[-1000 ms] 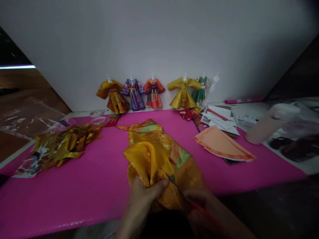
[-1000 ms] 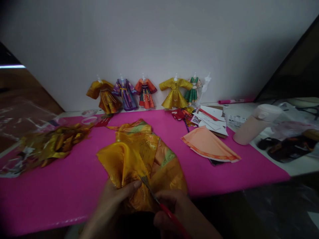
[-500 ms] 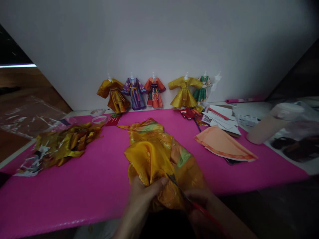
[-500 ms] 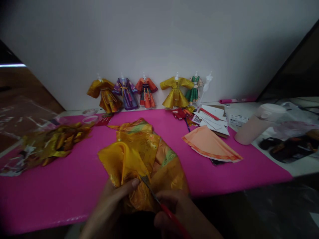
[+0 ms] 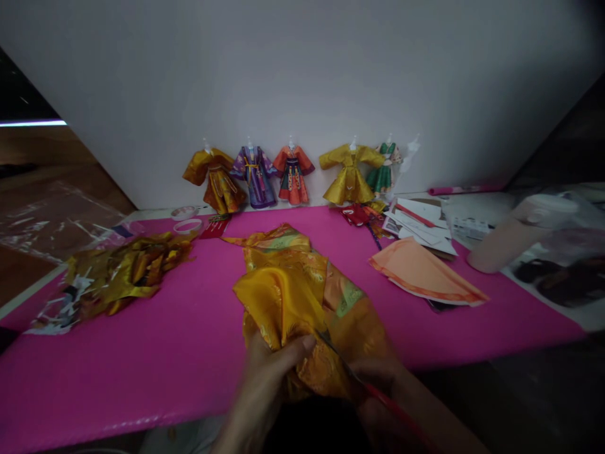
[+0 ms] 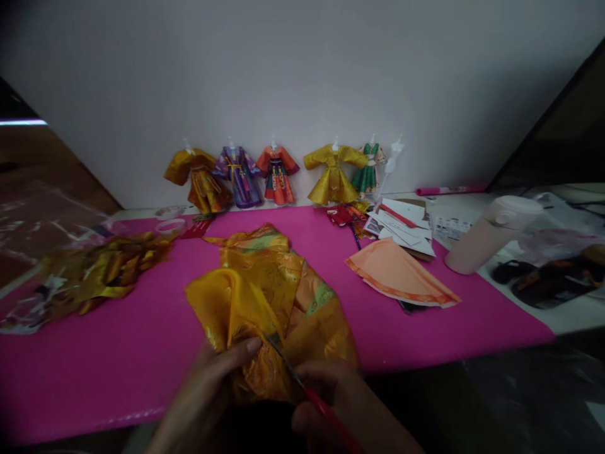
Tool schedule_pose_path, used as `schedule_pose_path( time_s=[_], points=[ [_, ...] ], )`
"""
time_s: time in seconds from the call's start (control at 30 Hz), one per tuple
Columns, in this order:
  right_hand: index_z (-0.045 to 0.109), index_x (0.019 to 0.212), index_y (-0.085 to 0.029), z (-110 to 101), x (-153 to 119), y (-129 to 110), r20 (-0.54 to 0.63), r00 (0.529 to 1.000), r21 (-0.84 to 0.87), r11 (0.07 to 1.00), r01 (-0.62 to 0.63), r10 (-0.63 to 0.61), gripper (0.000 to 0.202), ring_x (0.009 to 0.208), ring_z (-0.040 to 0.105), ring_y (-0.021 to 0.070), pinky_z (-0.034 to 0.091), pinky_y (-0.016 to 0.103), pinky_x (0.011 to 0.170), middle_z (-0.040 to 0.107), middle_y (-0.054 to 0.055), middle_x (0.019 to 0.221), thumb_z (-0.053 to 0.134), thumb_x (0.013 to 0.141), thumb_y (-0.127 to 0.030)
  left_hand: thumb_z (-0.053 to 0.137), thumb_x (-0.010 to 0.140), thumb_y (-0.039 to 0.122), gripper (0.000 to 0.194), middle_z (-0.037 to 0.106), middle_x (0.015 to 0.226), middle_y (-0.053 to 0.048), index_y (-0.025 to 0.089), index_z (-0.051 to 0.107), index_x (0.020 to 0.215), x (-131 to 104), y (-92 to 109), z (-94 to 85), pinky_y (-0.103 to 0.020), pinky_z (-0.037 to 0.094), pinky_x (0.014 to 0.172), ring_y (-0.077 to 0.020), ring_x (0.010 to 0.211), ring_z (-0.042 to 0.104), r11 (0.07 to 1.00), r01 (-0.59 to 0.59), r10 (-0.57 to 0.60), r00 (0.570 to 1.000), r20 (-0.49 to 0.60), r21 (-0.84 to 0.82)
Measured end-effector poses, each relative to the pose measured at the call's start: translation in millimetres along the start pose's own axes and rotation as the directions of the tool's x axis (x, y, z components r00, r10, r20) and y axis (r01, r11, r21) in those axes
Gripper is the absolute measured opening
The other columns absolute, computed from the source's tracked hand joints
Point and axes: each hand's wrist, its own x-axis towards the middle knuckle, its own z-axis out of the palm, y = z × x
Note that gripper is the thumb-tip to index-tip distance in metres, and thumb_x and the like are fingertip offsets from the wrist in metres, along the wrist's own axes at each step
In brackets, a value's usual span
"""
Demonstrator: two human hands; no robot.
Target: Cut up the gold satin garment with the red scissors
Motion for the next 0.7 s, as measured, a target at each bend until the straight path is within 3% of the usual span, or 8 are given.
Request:
schedule_pose_path(
  time_s=[0.13,0.53,0.7],
  points=[
    [0.055,0.078,-0.019,0,2,1,0.01,1.0,0.005,1.0,-0.01,0.01,0.034,0.049,0.045,0.0066,0.03,0.018,0.045,0.049,-0.007,0.058,0.066,0.077,-0.051,0.076,0.068,0.022,0.052,0.08,0.092,-0.011,0.019,0.068,0.119,-1,2,2.7,-0.044,0.06,0.079,-0.036,0.095,0.074,1.0,-0.004,0.004,1.0,-0.021,-0.018],
    [0.063,0.11,-0.02,-1,1,13,-0.084,0.988,0.04,0.992,-0.124,0.127,0.047,0.049,0.047,0.0075,0.034,0.018,0.046,0.053,-0.007,0.059,0.073,0.075,-0.051,0.076,0.068,0.022,0.052,0.08,0.093,-0.011,0.019,0.068,0.119,2,0,-1.1,-0.042,0.06,0.075,-0.0343,0.089,0.075,1.0,0.01,-0.01,1.0,0.011,-0.015],
    [0.063,0.089,-0.018,2,4,2,-0.014,0.995,0.023,0.994,-0.103,0.103,0.037,0.05,0.047,0.0071,0.034,0.018,0.047,0.053,-0.006,0.06,0.071,0.077,-0.051,0.076,0.068,0.021,0.054,0.079,0.096,-0.012,0.018,0.066,0.121,2,1,-1.2,-0.044,0.059,0.08,-0.0349,0.092,0.074,0.999,0.015,-0.015,1.0,0.002,-0.03]
  ],
)
